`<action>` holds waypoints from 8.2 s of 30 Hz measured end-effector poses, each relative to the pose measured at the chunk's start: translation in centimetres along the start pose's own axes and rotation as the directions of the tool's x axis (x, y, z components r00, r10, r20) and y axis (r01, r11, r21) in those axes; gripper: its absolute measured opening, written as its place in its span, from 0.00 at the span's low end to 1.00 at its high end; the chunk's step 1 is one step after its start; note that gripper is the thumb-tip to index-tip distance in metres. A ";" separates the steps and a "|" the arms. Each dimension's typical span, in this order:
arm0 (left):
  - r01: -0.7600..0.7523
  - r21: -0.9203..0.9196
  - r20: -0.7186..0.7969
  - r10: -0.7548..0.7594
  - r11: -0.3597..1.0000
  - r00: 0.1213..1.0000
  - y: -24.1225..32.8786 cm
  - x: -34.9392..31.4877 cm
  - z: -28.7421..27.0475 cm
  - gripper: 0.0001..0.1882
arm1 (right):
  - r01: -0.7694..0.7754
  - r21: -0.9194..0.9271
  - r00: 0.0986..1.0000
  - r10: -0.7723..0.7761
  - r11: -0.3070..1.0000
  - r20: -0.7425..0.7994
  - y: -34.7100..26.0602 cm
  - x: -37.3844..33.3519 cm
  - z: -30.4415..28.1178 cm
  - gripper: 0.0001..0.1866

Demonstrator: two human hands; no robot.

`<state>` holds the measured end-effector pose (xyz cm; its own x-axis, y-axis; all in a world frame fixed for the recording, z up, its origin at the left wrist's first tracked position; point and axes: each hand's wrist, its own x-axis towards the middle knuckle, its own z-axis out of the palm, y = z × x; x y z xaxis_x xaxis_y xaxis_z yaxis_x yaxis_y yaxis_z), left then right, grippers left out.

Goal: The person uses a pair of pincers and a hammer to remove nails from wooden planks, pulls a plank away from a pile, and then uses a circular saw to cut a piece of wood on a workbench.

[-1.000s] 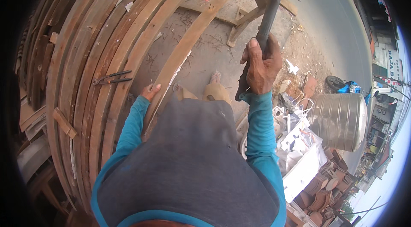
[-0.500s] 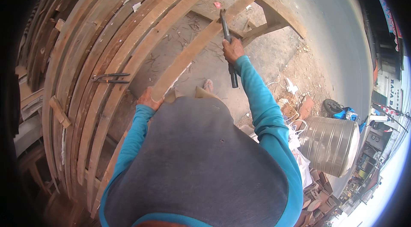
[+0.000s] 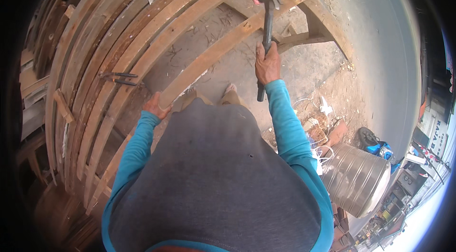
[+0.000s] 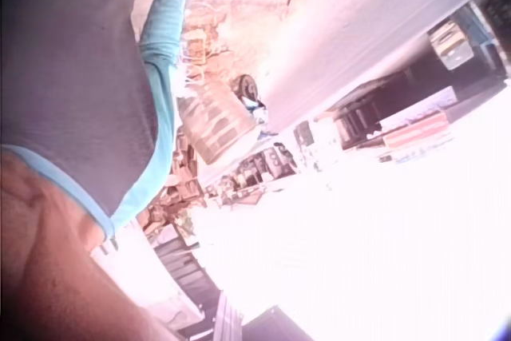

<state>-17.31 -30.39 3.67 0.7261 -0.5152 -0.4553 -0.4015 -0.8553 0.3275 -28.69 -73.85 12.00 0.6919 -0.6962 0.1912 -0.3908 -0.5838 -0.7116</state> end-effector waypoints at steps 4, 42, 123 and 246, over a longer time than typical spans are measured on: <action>-0.058 0.025 -0.011 0.058 0.998 0.998 0.0 0.4 -0.7 0.34 | -0.367 0.090 0.904 0.333 0.926 0.267 0.0 -0.4 -1.8 0.23; 0.094 0.095 0.089 -0.103 0.991 0.991 0.7 -3.4 0.9 0.38 | -0.379 0.072 0.846 0.314 0.923 0.431 2.1 -3.3 -4.7 0.18; 0.140 0.059 -0.297 -0.117 0.988 0.948 30.9 19.5 2.0 0.35 | 0.047 -0.368 0.923 0.100 0.929 0.371 23.4 17.8 -12.5 0.15; -0.177 -0.030 -0.456 0.145 0.984 0.878 31.6 20.0 0.4 0.45 | -0.618 0.179 0.759 0.521 0.766 0.391 18.8 12.0 -10.3 0.19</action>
<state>-15.70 -67.74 4.57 0.8341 -0.5510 0.0248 -0.5071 -0.7483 0.4277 -33.98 -97.45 7.88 0.5586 -0.6695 -0.4896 -0.6179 0.0579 -0.7841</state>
